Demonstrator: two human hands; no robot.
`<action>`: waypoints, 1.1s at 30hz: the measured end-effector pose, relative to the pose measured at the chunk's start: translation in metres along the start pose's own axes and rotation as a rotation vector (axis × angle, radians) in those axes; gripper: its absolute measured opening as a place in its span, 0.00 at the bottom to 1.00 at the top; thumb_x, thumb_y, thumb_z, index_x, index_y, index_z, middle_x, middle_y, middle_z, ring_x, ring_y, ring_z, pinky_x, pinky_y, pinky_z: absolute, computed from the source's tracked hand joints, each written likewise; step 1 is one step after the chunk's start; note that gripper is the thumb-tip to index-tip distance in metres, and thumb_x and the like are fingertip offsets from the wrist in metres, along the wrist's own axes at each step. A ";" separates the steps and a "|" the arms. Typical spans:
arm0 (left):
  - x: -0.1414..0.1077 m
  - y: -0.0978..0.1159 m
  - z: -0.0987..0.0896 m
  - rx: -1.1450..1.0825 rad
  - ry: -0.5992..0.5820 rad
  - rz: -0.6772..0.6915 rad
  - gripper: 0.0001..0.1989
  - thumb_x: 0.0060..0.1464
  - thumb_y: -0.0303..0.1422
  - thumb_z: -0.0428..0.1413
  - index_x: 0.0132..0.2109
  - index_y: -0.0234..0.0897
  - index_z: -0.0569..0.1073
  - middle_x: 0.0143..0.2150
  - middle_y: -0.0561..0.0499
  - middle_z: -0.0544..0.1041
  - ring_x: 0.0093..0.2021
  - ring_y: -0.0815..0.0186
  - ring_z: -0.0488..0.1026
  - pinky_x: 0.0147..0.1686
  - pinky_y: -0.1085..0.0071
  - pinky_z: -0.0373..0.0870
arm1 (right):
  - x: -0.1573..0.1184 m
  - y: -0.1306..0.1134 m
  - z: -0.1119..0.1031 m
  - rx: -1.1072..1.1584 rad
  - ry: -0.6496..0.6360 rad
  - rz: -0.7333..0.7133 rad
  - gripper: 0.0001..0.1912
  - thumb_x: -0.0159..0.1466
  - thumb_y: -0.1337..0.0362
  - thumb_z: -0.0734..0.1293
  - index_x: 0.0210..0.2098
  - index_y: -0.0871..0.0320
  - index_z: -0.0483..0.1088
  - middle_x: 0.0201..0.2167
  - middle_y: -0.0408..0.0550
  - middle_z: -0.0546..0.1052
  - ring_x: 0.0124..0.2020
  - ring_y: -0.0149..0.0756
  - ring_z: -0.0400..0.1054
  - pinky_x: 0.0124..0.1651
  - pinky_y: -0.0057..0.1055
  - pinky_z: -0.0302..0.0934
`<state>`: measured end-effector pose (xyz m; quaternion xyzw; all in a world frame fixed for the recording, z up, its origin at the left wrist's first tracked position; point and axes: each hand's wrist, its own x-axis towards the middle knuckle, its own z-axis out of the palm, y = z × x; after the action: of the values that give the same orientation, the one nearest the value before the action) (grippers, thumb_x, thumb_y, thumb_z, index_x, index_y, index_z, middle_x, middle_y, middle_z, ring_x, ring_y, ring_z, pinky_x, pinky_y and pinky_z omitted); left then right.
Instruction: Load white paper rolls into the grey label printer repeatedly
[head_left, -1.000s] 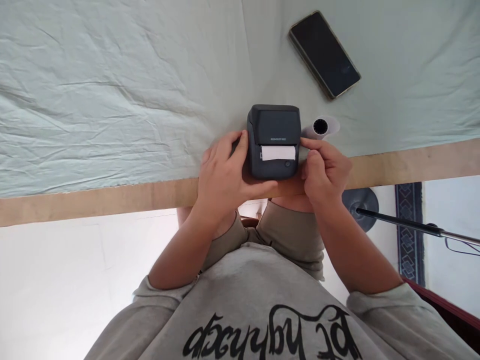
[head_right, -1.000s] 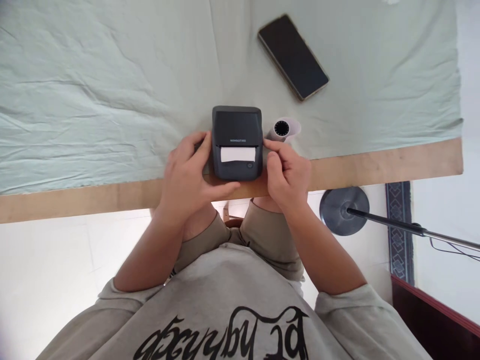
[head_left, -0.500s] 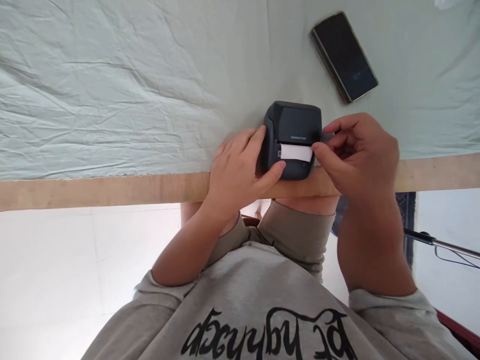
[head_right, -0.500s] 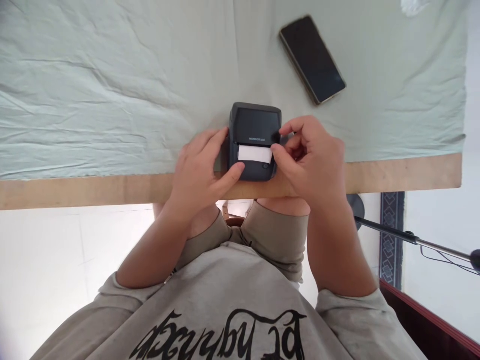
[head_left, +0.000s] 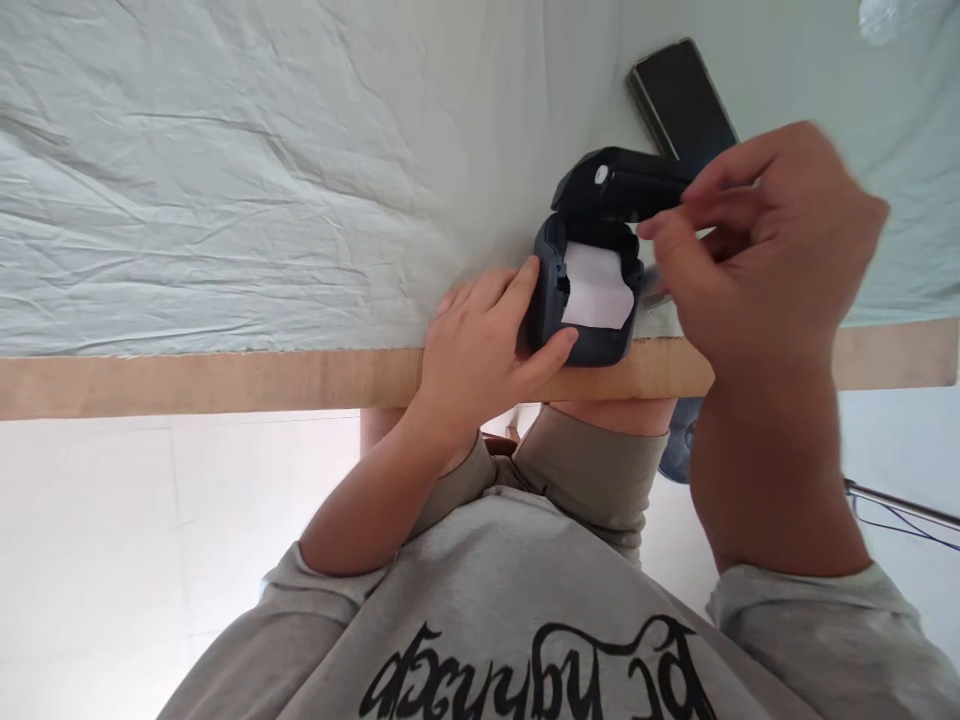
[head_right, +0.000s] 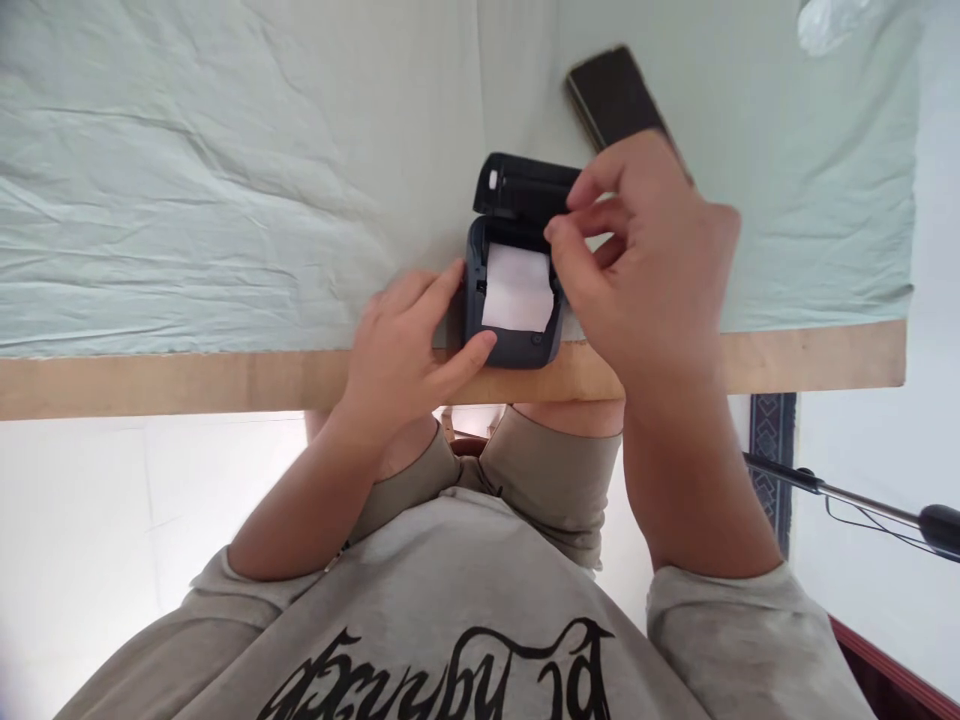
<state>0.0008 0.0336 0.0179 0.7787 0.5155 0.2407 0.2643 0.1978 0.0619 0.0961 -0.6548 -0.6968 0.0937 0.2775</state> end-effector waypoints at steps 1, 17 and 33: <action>0.000 0.000 0.000 0.006 0.003 0.004 0.36 0.69 0.53 0.51 0.71 0.31 0.67 0.58 0.38 0.78 0.59 0.48 0.75 0.62 0.54 0.68 | 0.003 -0.001 0.001 -0.071 -0.065 -0.011 0.04 0.64 0.67 0.68 0.37 0.52 0.72 0.33 0.41 0.82 0.30 0.37 0.78 0.37 0.37 0.67; -0.003 -0.002 -0.007 -0.099 -0.010 0.038 0.49 0.70 0.62 0.26 0.71 0.28 0.68 0.57 0.35 0.78 0.58 0.48 0.74 0.58 0.52 0.67 | 0.048 -0.017 -0.006 -0.596 -0.684 -0.059 0.09 0.59 0.61 0.74 0.41 0.47 0.76 0.24 0.42 0.71 0.26 0.37 0.62 0.32 0.37 0.55; 0.000 -0.003 -0.005 -0.050 -0.012 0.024 0.37 0.71 0.53 0.42 0.69 0.28 0.69 0.58 0.35 0.78 0.57 0.46 0.75 0.58 0.51 0.69 | -0.041 0.134 0.004 0.431 0.296 0.490 0.16 0.55 0.53 0.71 0.35 0.48 0.61 0.27 0.41 0.65 0.22 0.33 0.58 0.26 0.38 0.58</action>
<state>-0.0039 0.0354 0.0198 0.7796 0.4983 0.2519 0.2838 0.3108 0.0397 0.0155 -0.7354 -0.4356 0.2062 0.4764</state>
